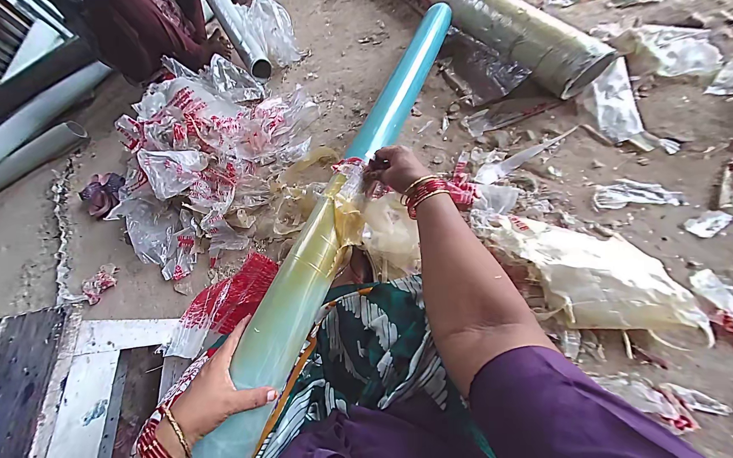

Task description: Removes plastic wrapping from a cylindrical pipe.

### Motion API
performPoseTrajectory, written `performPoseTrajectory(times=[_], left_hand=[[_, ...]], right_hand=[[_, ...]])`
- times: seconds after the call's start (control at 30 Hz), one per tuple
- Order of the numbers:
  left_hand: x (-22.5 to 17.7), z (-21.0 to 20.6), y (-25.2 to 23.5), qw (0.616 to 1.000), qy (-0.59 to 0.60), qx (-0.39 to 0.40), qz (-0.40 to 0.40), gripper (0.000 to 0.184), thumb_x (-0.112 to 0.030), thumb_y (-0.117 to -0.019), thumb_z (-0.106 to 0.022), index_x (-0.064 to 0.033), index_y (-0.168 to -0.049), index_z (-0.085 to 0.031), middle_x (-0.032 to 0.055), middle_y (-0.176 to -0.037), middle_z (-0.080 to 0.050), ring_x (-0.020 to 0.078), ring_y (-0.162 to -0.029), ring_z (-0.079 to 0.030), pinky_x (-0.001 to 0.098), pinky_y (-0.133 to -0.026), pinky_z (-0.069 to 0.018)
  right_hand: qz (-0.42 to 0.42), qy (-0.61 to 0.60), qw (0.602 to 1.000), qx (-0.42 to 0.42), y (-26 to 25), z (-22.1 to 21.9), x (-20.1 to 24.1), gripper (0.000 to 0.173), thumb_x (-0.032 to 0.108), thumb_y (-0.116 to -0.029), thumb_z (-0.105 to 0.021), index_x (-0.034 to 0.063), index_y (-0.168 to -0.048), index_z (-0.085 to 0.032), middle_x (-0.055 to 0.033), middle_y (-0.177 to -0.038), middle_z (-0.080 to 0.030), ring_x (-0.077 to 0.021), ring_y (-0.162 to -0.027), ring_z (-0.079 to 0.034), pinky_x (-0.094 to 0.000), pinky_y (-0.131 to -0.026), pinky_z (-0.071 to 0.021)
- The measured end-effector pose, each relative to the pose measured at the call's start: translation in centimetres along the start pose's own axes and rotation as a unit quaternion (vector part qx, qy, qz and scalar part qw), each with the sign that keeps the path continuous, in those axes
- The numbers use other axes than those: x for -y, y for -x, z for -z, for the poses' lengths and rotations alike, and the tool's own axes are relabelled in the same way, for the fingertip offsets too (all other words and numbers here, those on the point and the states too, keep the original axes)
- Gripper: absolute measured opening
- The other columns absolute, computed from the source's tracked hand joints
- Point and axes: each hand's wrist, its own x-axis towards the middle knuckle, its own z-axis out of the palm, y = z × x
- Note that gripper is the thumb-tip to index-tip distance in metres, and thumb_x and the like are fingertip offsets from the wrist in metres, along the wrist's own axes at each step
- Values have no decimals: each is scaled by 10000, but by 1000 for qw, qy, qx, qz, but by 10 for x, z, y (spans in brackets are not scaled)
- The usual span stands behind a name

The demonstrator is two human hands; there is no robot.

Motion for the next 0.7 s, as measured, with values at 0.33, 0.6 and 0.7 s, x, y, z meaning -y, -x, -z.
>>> performPoseTrajectory(times=[0.33,0.6,0.7], left_hand=[[9,3,-2,1000,18,9,-18,1340,-469,-483,-907,-91,-1617,-302,140,-1512,-517,190,-1335,-554,370,-1108,-458],[10,9,-7,999,2,6,-49,1287,-486,-509,-897,-79,-1598,-343,144,-1480,-544,193,-1309,-575,370,-1093,-472],[10,9,-5,999,-6,-1,-46,1296,-500,-504,-899,-90,-1600,-343,146,-1507,-515,206,-1333,-556,385,-1102,-468]], right_hand=[[-52,9,998,-27,21,0,6,117,4,-938,-661,-57,-1030,-702,-243,-1084,-690,-361,-1054,-653,-556,-953,-481],[-9,-126,982,-143,30,-17,1,282,-17,-926,-666,-56,-1202,-705,-233,-1287,-645,-308,-1184,-622,-436,-1036,-478],[10,-110,977,-183,31,-25,5,113,1,-904,-704,-74,-977,-747,-222,-1175,-685,-305,-1099,-646,-462,-992,-489]])
